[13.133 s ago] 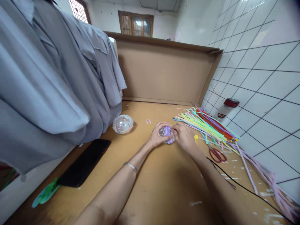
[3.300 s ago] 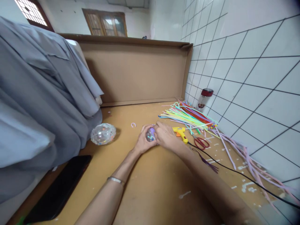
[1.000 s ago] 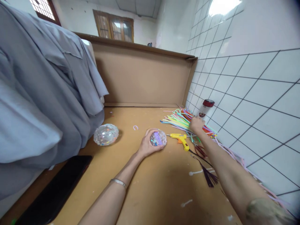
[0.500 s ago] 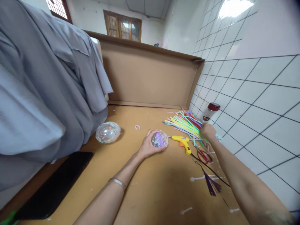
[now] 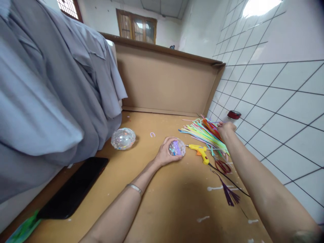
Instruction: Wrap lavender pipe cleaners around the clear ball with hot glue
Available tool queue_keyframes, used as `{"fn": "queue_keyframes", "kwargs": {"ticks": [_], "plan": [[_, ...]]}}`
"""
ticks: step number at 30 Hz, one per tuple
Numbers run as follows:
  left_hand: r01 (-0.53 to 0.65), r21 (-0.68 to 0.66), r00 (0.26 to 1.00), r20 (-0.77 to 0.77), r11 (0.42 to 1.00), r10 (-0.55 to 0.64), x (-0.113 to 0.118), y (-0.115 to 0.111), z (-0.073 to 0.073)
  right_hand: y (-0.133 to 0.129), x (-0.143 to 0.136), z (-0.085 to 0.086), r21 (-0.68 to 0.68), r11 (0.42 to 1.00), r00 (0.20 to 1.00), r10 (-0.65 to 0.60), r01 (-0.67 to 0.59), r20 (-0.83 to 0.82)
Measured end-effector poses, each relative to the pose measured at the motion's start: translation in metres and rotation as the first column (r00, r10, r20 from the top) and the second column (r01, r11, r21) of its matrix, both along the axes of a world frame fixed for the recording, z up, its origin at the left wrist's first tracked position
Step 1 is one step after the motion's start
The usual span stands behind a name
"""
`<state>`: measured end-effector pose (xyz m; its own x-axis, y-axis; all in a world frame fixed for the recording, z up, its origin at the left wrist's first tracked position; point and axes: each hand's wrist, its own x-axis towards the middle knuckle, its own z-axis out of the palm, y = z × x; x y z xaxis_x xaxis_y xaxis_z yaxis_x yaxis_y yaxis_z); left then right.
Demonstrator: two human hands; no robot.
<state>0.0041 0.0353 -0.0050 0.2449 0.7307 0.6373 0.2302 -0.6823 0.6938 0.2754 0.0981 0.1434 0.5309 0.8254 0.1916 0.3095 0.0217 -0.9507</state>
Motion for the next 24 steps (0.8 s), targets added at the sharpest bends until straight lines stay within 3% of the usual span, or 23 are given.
{"fn": "queue_keyframes", "kwargs": {"ticks": [4,8,9,11,13,19,24], "plan": [[-0.003,-0.004,1.000,-0.001,1.000,0.003,0.000,-0.002,0.002,-0.004,-0.054,0.008,0.041,0.997,0.970,0.071,-0.064,-0.232],[-0.012,0.015,1.000,-0.002,1.000,0.012,0.000,-0.003,0.002,-0.036,-0.103,0.011,0.167,0.971,0.906,0.222,-0.172,-0.360],[-0.011,0.018,1.000,0.000,1.000,0.011,0.000,-0.003,0.002,-0.048,-0.111,0.012,0.295,0.924,0.848,0.349,-0.242,-0.399],[-0.005,0.018,1.000,0.003,1.000,0.005,0.001,-0.002,0.002,-0.073,-0.123,0.012,0.465,0.800,0.767,0.554,-0.380,-0.325],[0.001,0.012,1.000,0.005,1.000,-0.001,0.001,-0.002,0.003,-0.095,-0.130,0.006,0.502,0.736,0.755,0.616,-0.453,-0.223],[0.015,0.005,0.999,0.030,1.000,-0.015,0.000,0.001,0.001,-0.117,-0.133,-0.046,0.486,0.809,0.894,0.433,-0.331,-0.112],[0.014,0.018,0.999,0.029,1.000,-0.014,-0.001,0.002,0.000,-0.118,-0.130,-0.082,0.485,0.816,0.946,0.309,-0.315,0.095]]}}
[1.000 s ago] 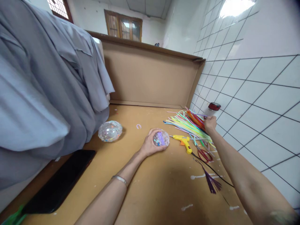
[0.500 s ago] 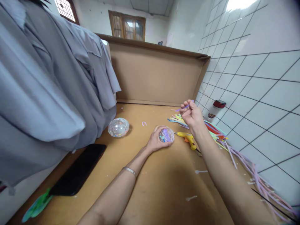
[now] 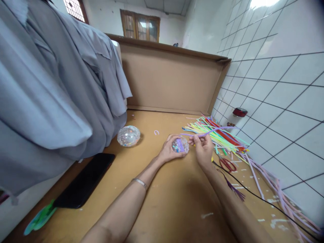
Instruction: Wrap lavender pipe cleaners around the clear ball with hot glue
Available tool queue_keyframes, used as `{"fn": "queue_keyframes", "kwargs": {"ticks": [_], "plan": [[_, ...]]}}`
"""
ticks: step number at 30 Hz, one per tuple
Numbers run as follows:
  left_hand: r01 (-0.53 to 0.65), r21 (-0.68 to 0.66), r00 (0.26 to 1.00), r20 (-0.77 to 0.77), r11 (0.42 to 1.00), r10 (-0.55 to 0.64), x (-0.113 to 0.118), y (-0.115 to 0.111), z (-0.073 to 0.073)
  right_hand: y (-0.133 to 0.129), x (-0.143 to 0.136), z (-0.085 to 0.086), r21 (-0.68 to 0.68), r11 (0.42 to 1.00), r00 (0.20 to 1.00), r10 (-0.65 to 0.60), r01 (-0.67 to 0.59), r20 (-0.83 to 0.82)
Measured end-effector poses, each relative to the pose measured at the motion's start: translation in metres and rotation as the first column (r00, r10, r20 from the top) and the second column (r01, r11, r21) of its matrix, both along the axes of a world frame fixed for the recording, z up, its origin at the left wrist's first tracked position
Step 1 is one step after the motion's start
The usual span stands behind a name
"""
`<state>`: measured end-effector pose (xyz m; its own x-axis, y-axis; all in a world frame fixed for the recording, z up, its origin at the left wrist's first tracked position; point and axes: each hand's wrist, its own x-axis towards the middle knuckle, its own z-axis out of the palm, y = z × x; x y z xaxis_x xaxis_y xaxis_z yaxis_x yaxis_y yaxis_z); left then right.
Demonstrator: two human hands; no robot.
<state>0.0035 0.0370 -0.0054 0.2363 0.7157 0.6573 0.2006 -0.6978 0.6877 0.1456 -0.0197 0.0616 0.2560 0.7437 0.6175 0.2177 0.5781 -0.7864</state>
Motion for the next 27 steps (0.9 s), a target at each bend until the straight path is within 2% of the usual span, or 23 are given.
{"fn": "queue_keyframes", "kwargs": {"ticks": [3,6,12,13,14,16,17,19,20,21,22,23,24,25,27], "plan": [[-0.012,-0.008,1.000,-0.009,1.000,0.012,0.000,0.000,-0.001,-0.002,0.005,-0.019,0.134,0.987,0.958,-0.123,0.090,0.258],[-0.017,-0.004,1.000,-0.013,1.000,0.017,0.001,0.001,-0.001,-0.002,0.009,-0.035,0.160,0.981,0.875,-0.169,0.107,0.454],[-0.022,-0.023,1.000,-0.018,0.999,0.022,0.000,0.000,0.000,-0.009,0.025,-0.056,0.281,0.940,0.810,-0.313,0.192,0.495],[-0.030,-0.038,1.000,-0.010,0.999,0.029,-0.001,0.000,0.000,-0.014,0.030,-0.060,0.255,0.949,0.771,-0.301,0.185,0.561],[-0.039,-0.059,0.999,-0.002,0.998,0.039,-0.001,0.000,0.000,-0.021,0.035,-0.064,0.186,0.971,0.704,-0.237,0.150,0.670],[-0.056,-0.115,0.998,0.015,0.992,0.058,-0.002,0.002,-0.001,-0.034,0.045,-0.072,0.037,0.998,0.515,-0.055,0.044,0.855],[-0.061,-0.138,0.998,0.023,0.989,0.064,-0.002,0.002,-0.001,-0.039,0.050,-0.073,0.014,1.000,0.466,-0.012,-0.001,0.885],[-0.068,-0.142,0.997,0.027,0.987,0.073,-0.001,0.002,-0.002,-0.042,0.058,-0.070,0.045,0.999,0.368,-0.037,-0.014,0.929],[-0.069,-0.129,0.997,0.022,0.989,0.073,-0.001,0.002,-0.002,-0.040,0.061,-0.065,0.092,0.993,0.327,-0.113,0.078,0.938],[-0.068,-0.105,0.997,0.014,0.992,0.069,0.000,0.001,-0.002,-0.035,0.063,-0.059,0.139,0.951,0.297,-0.222,0.276,0.929],[-0.063,-0.076,0.998,0.002,0.995,0.064,0.000,0.000,-0.002,-0.028,0.064,-0.054,0.125,0.866,0.242,-0.269,0.484,0.932],[-0.056,-0.045,0.998,-0.013,0.997,0.056,0.001,-0.001,-0.001,-0.019,0.065,-0.048,0.082,0.767,0.184,-0.254,0.637,0.950],[-0.048,-0.014,0.998,-0.028,0.999,0.048,0.001,-0.002,-0.001,-0.010,0.066,-0.044,0.029,0.677,0.141,-0.195,0.736,0.971],[-0.040,0.014,0.998,-0.039,0.999,0.041,0.001,-0.003,0.000,-0.002,0.066,-0.041,-0.018,0.611,0.124,-0.131,0.791,0.983],[-0.025,0.046,0.998,-0.049,0.999,0.027,0.002,-0.004,0.000,0.013,0.067,-0.040,-0.105,0.526,0.156,-0.052,0.844,0.986]]}}
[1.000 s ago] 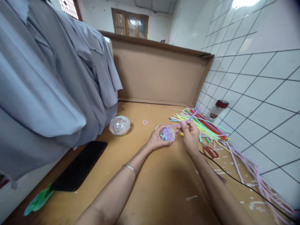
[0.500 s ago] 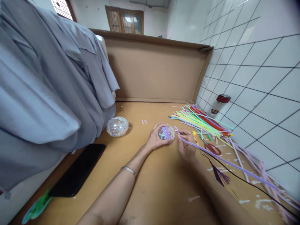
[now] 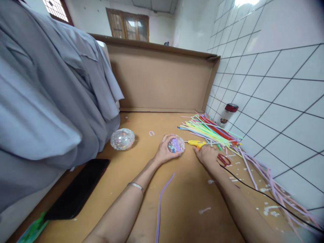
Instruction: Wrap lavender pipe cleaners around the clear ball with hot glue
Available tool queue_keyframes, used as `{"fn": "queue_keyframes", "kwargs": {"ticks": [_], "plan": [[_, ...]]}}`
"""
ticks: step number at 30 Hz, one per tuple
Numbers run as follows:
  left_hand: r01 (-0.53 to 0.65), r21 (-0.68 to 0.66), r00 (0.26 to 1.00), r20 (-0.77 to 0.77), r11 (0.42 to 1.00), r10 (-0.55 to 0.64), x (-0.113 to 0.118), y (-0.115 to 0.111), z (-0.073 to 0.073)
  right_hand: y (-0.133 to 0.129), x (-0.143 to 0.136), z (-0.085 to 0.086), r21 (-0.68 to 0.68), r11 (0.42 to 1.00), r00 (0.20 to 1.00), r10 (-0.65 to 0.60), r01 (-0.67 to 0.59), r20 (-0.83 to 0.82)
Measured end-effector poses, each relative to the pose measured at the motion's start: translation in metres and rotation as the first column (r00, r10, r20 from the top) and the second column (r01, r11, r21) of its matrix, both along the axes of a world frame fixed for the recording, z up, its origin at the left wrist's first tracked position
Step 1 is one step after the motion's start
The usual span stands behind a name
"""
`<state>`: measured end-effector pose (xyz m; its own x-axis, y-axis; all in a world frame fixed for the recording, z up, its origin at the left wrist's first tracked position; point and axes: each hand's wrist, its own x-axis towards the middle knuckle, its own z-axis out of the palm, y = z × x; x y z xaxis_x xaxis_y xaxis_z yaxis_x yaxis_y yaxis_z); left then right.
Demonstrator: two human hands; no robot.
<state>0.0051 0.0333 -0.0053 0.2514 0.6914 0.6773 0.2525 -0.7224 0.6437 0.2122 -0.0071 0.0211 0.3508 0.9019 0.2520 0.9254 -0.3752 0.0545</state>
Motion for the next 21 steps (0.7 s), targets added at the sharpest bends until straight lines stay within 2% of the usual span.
{"fn": "queue_keyframes", "kwargs": {"ticks": [6,8,11,14,16,21], "plan": [[0.016,0.011,1.000,0.014,1.000,-0.016,0.000,0.001,-0.001,0.014,0.006,-0.002,-0.015,0.992,0.944,-0.126,0.127,-0.305],[0.012,0.004,1.000,0.026,1.000,-0.012,0.000,0.002,-0.001,0.012,0.007,0.002,0.061,0.987,0.937,-0.118,0.146,-0.329],[0.013,-0.004,0.999,0.037,1.000,-0.013,0.000,0.002,-0.001,0.006,0.005,0.012,0.270,0.949,0.942,-0.068,0.163,-0.329],[0.010,-0.009,0.999,0.036,1.000,-0.010,0.000,0.002,-0.001,-0.001,-0.002,0.018,0.485,0.869,0.953,0.055,0.102,-0.299],[0.005,-0.009,0.999,0.033,1.000,-0.004,0.000,0.003,-0.001,-0.005,-0.006,0.019,0.576,0.817,0.960,0.132,0.036,-0.248],[0.012,0.013,1.000,0.018,1.000,-0.013,0.000,0.002,0.000,-0.016,-0.017,0.016,0.649,0.752,0.969,0.229,-0.115,-0.094]]}}
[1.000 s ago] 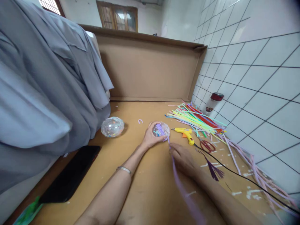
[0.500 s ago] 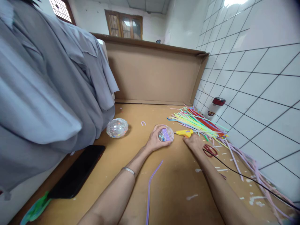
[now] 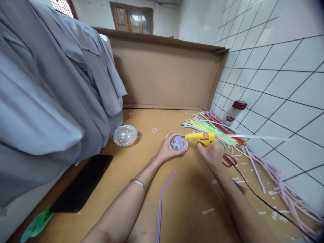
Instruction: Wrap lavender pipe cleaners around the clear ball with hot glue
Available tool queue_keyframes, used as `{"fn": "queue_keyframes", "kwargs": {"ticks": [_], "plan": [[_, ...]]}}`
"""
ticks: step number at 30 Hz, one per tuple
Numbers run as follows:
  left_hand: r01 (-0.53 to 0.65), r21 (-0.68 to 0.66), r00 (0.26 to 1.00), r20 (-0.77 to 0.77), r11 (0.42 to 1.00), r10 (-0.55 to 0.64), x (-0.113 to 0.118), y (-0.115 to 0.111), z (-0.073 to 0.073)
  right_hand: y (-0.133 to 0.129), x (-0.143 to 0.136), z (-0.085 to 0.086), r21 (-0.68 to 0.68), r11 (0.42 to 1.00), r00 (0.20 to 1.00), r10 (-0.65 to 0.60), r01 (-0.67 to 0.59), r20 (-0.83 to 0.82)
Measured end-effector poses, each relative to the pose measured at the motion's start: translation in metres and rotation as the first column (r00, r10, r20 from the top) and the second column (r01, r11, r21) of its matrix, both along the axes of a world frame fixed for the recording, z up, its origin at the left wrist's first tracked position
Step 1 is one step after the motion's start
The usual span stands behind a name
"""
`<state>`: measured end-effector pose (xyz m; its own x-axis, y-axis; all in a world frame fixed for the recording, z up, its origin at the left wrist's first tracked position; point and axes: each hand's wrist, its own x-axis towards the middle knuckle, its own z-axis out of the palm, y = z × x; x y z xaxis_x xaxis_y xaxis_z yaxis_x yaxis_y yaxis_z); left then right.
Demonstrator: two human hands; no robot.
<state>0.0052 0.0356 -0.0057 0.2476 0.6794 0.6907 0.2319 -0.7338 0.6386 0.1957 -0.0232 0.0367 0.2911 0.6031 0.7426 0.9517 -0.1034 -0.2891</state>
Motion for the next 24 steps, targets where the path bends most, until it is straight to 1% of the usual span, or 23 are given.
{"fn": "queue_keyframes", "kwargs": {"ticks": [3,8,18,24], "plan": [[0.001,0.009,1.000,-0.007,1.000,-0.001,0.0003,-0.0017,0.0022,-0.0031,-0.0020,-0.0014,0.004,1.000,0.999,0.015,-0.016,0.038],[0.005,0.009,1.000,-0.001,1.000,-0.005,0.0012,-0.0032,0.0044,-0.0043,-0.0012,-0.0004,-0.049,0.999,0.998,0.018,-0.015,0.063],[0.012,0.007,1.000,-0.004,1.000,-0.012,0.0012,0.0000,0.0010,-0.0063,-0.0019,0.0016,-0.161,0.987,0.996,0.019,-0.004,0.091],[0.014,0.013,1.000,-0.010,1.000,-0.014,0.0009,0.0001,0.0002,-0.0058,-0.0017,-0.0002,-0.172,0.985,0.995,0.007,0.010,0.102]]}}
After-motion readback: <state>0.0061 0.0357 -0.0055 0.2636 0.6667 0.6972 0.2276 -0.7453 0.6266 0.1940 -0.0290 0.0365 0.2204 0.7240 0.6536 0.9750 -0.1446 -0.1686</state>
